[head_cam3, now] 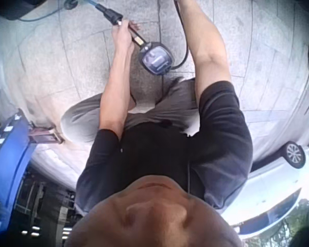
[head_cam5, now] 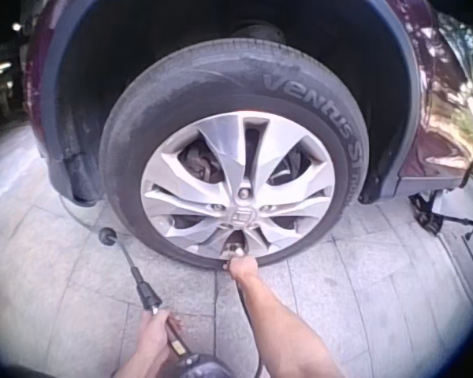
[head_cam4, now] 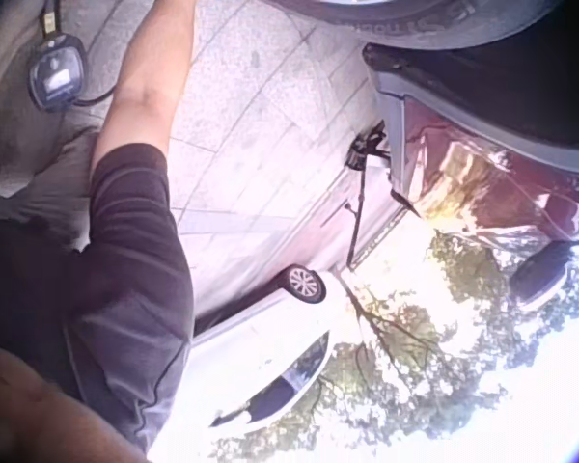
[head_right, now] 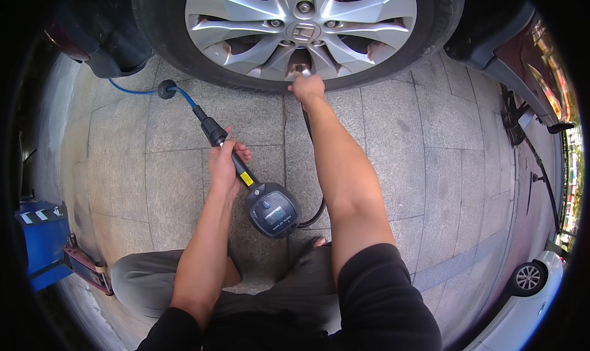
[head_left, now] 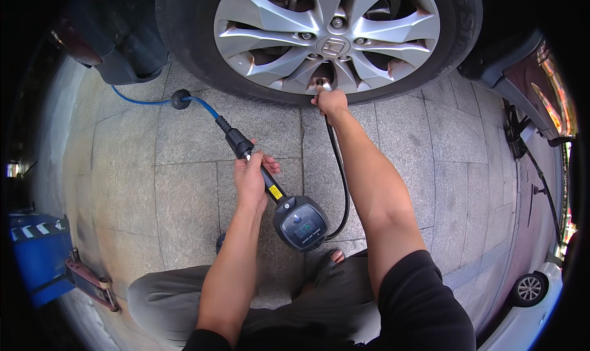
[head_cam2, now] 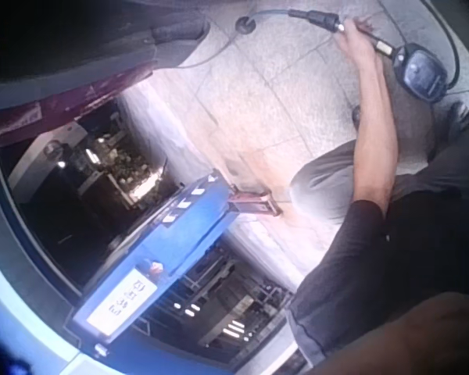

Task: The person inflates a car tire using a digital air pressure gauge and hose, then moves to a tire repair station. They apply a patch to the inner surface of a tire mounted on a machine and press it into place.

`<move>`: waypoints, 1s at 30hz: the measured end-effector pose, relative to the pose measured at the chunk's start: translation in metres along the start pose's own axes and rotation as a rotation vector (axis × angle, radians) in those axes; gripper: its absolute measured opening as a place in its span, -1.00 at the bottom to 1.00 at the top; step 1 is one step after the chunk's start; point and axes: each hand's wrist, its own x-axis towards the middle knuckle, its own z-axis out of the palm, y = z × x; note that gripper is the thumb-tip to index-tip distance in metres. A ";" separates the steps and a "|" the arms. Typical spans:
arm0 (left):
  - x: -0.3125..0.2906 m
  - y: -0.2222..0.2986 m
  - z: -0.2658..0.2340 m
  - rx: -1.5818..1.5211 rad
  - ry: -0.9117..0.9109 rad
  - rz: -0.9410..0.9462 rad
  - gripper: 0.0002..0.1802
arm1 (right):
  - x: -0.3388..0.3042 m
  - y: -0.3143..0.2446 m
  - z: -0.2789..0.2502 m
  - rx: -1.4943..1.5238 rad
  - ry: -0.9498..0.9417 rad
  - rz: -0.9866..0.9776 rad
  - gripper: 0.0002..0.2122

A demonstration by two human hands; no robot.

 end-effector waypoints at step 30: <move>0.005 -0.012 0.005 0.034 -0.035 0.026 -0.48 | -0.002 0.001 -0.008 0.014 0.004 -0.002 -0.61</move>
